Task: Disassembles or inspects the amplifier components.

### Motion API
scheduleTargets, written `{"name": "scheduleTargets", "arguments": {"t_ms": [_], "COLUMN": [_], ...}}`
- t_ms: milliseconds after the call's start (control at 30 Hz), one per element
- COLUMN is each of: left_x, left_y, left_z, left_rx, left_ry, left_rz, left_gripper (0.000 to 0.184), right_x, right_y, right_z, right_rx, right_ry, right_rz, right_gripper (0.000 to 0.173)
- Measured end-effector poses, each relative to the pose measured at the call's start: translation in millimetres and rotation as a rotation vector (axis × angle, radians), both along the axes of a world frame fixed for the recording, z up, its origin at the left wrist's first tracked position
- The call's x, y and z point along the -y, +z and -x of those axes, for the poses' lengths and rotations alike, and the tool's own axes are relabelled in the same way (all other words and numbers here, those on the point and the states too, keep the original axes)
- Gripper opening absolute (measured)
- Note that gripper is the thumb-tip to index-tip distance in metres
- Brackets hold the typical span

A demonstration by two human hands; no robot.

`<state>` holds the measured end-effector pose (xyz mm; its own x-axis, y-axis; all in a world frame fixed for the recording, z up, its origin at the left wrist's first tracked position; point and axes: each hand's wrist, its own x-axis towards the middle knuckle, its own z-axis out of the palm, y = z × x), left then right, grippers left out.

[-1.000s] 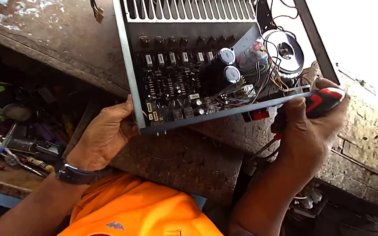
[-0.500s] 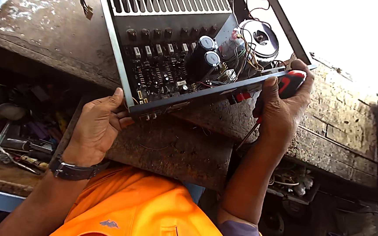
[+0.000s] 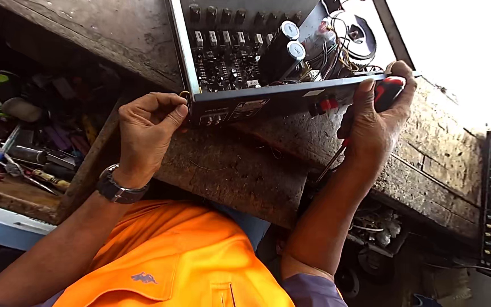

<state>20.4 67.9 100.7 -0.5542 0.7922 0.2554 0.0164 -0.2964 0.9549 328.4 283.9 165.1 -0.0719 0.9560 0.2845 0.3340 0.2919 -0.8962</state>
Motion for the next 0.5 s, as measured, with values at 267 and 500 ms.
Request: {"name": "scheduleTargets", "arguments": {"t_ms": [267,500], "left_x": [-2.1,0.8], "left_y": [-1.9,11.7], "left_z": [-2.5,-2.7], "left_rx": [0.083,-0.282], "left_ry": [0.001,0.09], "left_rz": [0.013,-0.068], "left_gripper": [0.036,0.025], "right_x": [-4.9,-4.1], "right_y": [-3.3,4.2], "right_z": [-4.3,-16.7], "right_rx": [0.043,0.241], "right_ry": [-0.004,0.021], "right_rz": [-0.033,-0.058], "right_gripper": [0.075,0.074]}}
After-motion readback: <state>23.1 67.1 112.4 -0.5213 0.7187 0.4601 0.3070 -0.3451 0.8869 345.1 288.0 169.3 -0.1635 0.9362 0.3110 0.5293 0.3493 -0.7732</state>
